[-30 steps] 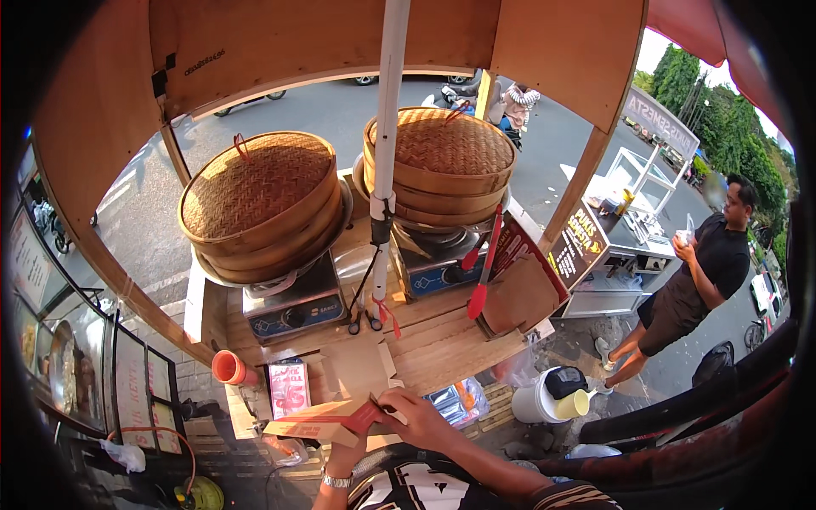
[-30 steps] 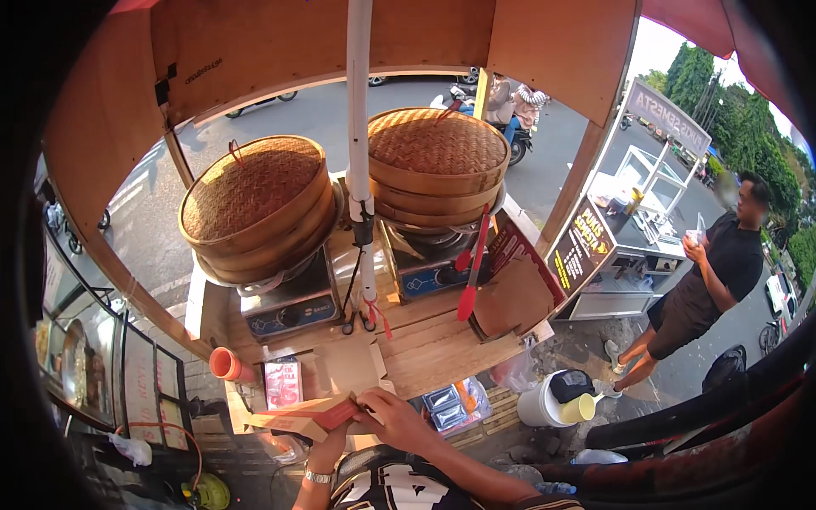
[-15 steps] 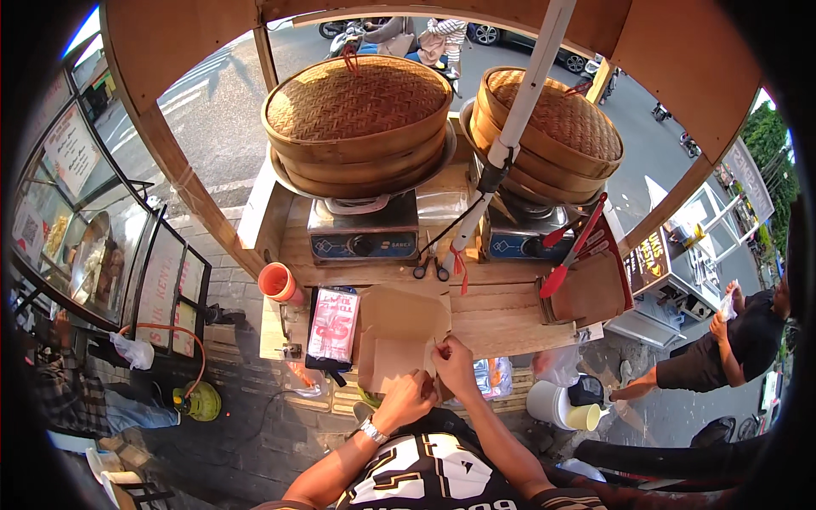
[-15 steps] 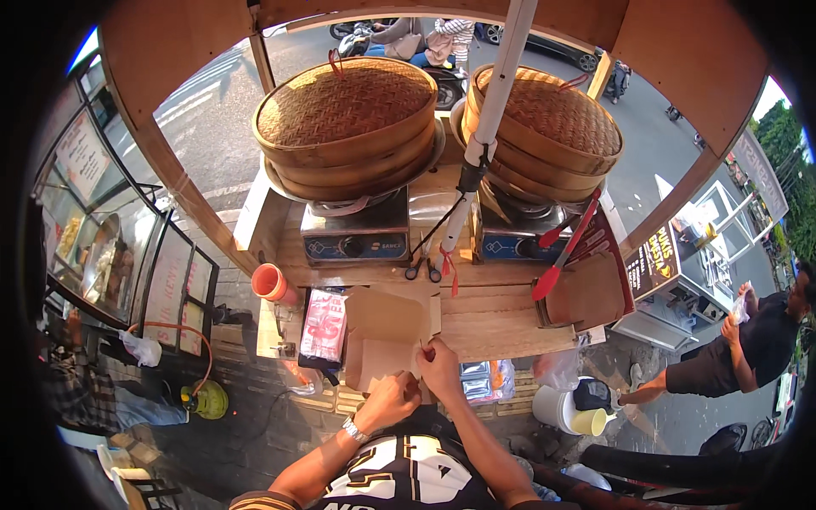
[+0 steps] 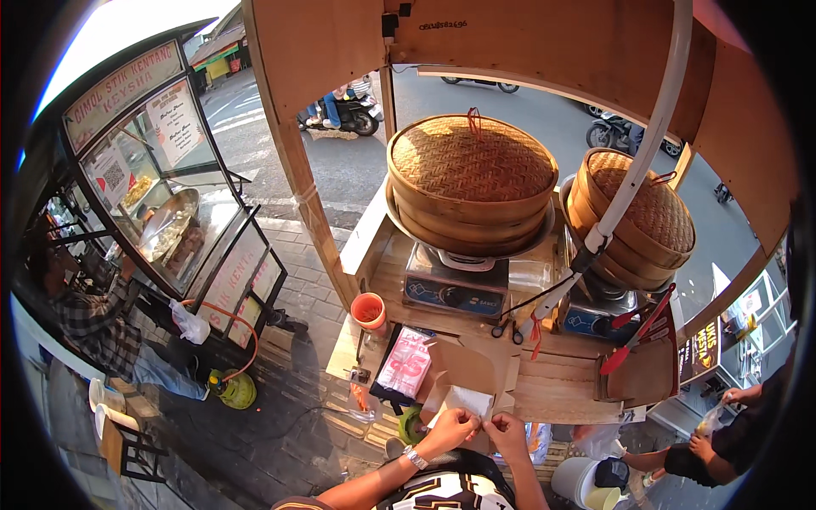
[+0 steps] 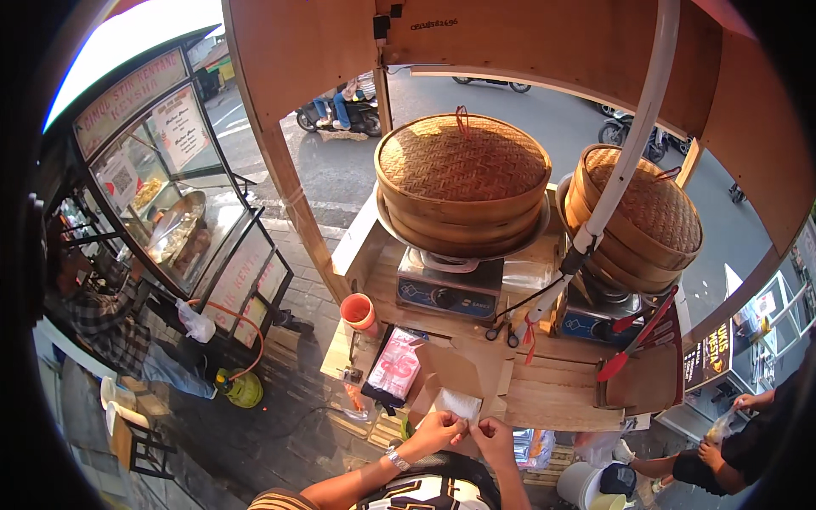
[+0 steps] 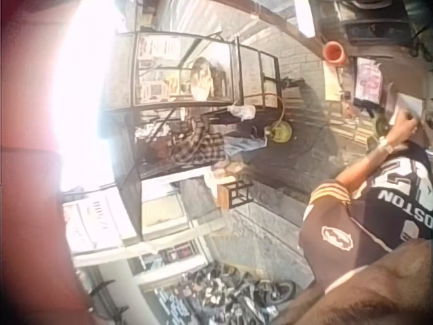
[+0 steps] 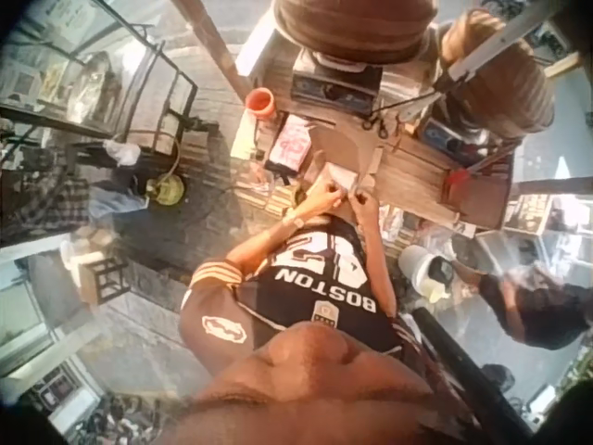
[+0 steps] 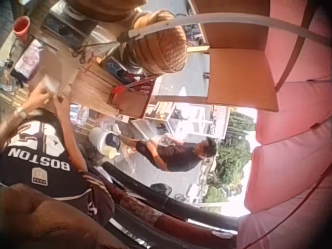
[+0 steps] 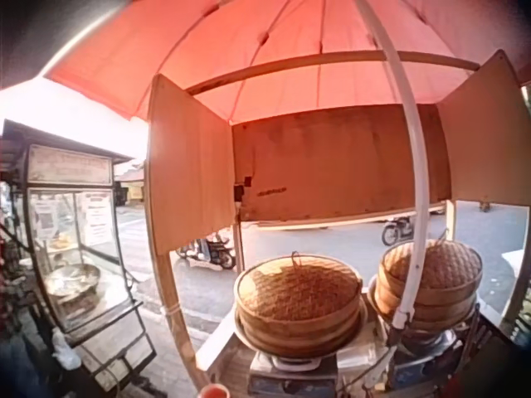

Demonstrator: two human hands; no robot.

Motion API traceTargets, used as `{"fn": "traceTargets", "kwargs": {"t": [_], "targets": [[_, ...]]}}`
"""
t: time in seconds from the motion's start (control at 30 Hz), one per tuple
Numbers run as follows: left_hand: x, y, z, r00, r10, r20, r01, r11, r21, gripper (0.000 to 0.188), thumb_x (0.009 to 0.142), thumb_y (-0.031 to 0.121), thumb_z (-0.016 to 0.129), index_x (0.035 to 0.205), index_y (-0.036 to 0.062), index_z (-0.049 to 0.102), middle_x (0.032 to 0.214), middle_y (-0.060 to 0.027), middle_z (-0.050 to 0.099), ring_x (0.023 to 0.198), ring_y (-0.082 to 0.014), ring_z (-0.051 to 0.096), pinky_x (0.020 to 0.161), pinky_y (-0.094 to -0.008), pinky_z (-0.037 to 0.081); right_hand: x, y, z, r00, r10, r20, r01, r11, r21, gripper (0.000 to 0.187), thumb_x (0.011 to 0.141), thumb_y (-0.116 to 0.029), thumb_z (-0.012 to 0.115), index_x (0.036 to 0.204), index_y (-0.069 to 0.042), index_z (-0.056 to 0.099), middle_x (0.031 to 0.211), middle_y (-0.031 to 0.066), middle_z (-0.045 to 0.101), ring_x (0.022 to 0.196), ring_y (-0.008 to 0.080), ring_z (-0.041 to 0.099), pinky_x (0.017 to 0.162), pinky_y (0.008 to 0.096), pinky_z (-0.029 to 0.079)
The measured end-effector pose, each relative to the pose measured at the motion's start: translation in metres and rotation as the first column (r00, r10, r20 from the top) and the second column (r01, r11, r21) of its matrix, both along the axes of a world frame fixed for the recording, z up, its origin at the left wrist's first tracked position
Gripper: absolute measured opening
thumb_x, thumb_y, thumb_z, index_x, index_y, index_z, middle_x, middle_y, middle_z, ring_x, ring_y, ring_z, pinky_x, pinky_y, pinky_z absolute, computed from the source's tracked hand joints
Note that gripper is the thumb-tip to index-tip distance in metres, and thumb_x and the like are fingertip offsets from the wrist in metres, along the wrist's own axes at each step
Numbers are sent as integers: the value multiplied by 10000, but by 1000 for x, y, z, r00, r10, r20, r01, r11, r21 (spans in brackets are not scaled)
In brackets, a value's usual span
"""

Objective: The person assembles a paper food box by folding the cardboard along creases and tucking in the tabs by hand.

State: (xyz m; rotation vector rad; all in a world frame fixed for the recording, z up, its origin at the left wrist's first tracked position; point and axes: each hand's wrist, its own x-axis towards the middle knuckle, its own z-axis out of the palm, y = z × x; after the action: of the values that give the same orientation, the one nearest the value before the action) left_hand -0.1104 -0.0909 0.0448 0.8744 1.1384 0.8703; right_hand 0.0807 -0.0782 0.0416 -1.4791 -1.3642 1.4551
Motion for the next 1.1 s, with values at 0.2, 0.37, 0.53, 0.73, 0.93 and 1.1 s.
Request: {"fn": "traceTargets", "kwargs": {"t": [0.2,0.37,0.53,0.73,0.93,1.1], "targets": [[-2,8,16,999,-27,29,28,999,-31,255,1058,212,648,1012,-34,701,850,-17,678,721,-75,570,661,-244,480,-5,2,8,995,-85,-58,89,994,70,195,907,-77,766,769,-36,635,672,-60,582,603,12,477,539,222,360],[-4,13,17,985,-16,172,24,999,-44,321,1046,291,689,1052,-29,711,861,-11,682,754,-77,571,698,-232,477,-8,5,12,986,-119,-119,128,989,70,204,912,-76,765,764,-44,630,671,-66,572,604,7,465,537,220,356],[-3,15,13,986,-43,160,44,999,-1,287,1053,249,678,1055,-35,712,897,-34,704,811,-100,616,762,-256,517,-12,3,21,985,-144,-96,154,982,111,210,944,-112,761,797,-27,636,676,-47,581,636,18,494,558,235,392],[-8,17,8,984,35,175,-31,999,-29,262,1043,223,692,1063,-39,694,913,-51,722,831,-113,646,787,-261,528,-6,3,33,995,36,96,-70,919,387,151,993,-147,736,942,-7,712,743,3,659,631,74,530,578,265,428],[-7,15,15,988,-26,154,19,999,48,224,1052,183,667,1039,-40,671,898,-59,715,837,-127,652,787,-278,524,-3,0,34,992,-57,-109,56,998,-11,144,996,-131,733,1036,7,717,861,47,707,735,109,650,676,262,530],[-5,16,20,978,-2,206,6,1000,-19,158,1036,100,654,1098,-44,639,1004,-82,704,877,-140,680,856,-299,585,-11,-2,40,980,-28,195,-47,929,367,143,962,-92,743,1041,18,700,881,100,682,708,177,656,673,275,534]]}}
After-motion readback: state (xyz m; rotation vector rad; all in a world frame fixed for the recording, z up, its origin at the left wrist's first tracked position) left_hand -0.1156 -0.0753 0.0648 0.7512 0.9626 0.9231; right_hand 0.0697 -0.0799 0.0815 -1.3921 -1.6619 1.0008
